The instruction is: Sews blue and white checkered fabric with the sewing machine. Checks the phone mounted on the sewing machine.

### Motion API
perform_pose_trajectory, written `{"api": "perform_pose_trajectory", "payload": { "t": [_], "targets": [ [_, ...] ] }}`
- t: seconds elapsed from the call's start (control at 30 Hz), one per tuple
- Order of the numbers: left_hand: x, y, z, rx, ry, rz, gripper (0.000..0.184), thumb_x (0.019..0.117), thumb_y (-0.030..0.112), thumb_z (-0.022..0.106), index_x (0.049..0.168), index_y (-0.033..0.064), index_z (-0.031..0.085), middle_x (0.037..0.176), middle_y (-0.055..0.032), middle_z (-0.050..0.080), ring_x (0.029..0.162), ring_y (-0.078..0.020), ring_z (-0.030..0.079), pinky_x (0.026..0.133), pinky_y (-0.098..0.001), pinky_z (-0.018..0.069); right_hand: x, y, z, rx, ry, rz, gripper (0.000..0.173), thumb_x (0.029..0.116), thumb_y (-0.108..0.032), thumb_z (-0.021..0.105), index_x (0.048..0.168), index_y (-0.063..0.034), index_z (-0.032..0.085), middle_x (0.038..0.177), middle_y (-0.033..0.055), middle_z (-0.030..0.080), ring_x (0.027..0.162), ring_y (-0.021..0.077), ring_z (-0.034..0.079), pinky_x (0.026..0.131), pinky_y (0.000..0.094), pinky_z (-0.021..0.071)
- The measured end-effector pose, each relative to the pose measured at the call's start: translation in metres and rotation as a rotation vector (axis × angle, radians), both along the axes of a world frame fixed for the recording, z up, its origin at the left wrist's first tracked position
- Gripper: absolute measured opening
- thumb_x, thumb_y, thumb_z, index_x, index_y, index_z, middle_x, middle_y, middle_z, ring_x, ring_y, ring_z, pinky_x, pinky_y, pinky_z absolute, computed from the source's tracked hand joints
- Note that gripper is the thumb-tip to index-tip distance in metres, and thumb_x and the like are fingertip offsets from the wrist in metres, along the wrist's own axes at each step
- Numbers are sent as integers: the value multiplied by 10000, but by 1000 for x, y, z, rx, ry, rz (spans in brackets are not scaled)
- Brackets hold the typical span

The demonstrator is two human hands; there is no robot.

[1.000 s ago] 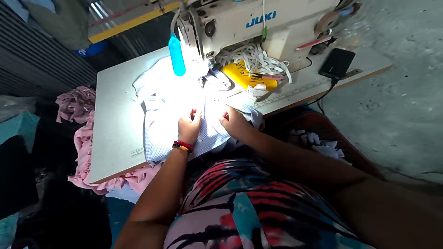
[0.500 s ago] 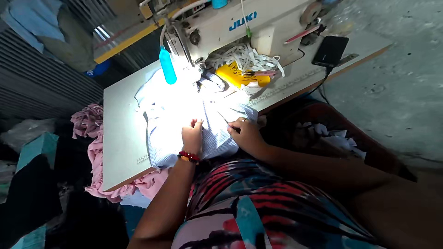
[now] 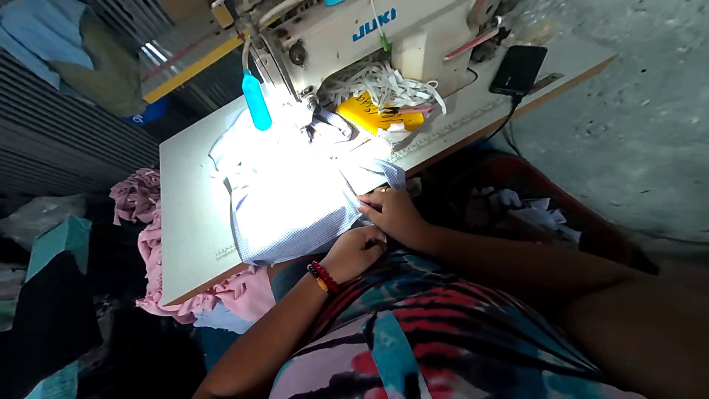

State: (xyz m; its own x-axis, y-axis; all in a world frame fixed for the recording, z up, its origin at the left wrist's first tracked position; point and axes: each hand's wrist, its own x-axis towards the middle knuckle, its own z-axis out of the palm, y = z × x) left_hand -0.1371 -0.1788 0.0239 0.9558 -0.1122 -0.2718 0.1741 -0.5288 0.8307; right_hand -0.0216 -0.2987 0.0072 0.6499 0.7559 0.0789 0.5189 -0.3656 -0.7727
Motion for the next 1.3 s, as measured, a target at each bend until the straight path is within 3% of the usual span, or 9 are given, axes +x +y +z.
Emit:
{"api": "perform_pose_trajectory", "payload": {
  "t": [0.3, 0.47, 0.6, 0.73, 0.87, 1.07, 1.1, 1.2, 1.3],
  "targets": [
    [-7, 1, 5, -103, -159, -229, 216, 977, 81, 498, 915, -36, 669, 886, -80, 637, 853, -78, 577, 786, -261, 462, 0, 0, 23, -188, -68, 190, 389, 1015, -161, 588, 1371, -17, 649, 1164, 201, 703, 1109, 323, 668, 975, 476, 528],
    [-8, -11, 15, -43, -315, -374, 210, 962, 45, 516, 892, -45, 692, 862, -164, 697, 880, -258, 686, 802, -438, 527, -7, 5, 34, -337, -64, 263, 418, 1032, -99, 522, 1433, -1, 587, 1176, 237, 678, 1115, 358, 661, 972, 486, 518],
    [-11, -5, 13, -120, -282, -193, 241, 970, 93, 498, 883, -19, 693, 867, -87, 670, 866, -123, 627, 807, -320, 493, -3, 3, 30, -358, -66, 293, 356, 1010, -68, 552, 1341, 13, 655, 1106, 223, 687, 1056, 351, 672, 932, 491, 537],
    [-11, 39, -1, 451, -319, 316, 300, 1045, 205, 491, 1194, 42, 695, 1098, -124, 711, 1037, -255, 673, 928, -470, 531, -10, 2, 31, -471, -101, 374, 288, 1043, -94, 506, 1235, 62, 653, 1114, 241, 663, 1061, 382, 668, 927, 517, 537],
    [-20, 131, -31, 866, -119, 513, 610, 1082, 480, 364, 1475, 43, 530, 1408, -230, 599, 1351, -435, 526, 1135, -643, 361, -17, 5, 36, -565, -141, 402, 302, 1031, -74, 517, 1270, 66, 638, 1154, 249, 663, 1076, 387, 675, 917, 513, 548],
    [15, 107, -5, 840, -211, 674, 339, 965, 59, 570, 1265, -86, 637, 1176, -313, 664, 1162, -461, 634, 1018, -603, 474, -23, 7, 37, -577, -186, 444, 338, 1028, -67, 544, 1330, 74, 605, 1177, 221, 660, 1079, 345, 680, 921, 444, 558],
    [27, 94, -2, 706, -257, 658, 436, 952, 10, 557, 1380, -69, 577, 1217, -305, 668, 1173, -451, 642, 1028, -585, 481, -23, 9, 39, -608, -172, 454, 339, 1036, -73, 531, 1334, 73, 599, 1193, 224, 656, 1099, 351, 674, 933, 448, 551],
    [53, 83, -11, 519, -127, 520, 555, 1086, 241, 451, 1607, 94, 326, 1523, -193, 514, 1393, -366, 515, 1143, -556, 397, -22, 12, 46, -674, -98, 492, 331, 1059, -72, 449, 1322, 85, 574, 1243, 264, 623, 1165, 393, 634, 972, 491, 513],
    [55, 89, -21, 634, -178, 437, 563, 1092, 432, 424, 1578, 147, 422, 1529, -176, 491, 1397, -378, 474, 1138, -607, 356, -19, 12, 52, -674, -69, 524, 368, 1067, -57, 413, 1371, 113, 533, 1294, 309, 595, 1215, 432, 610, 1002, 512, 493]
  ]
}}
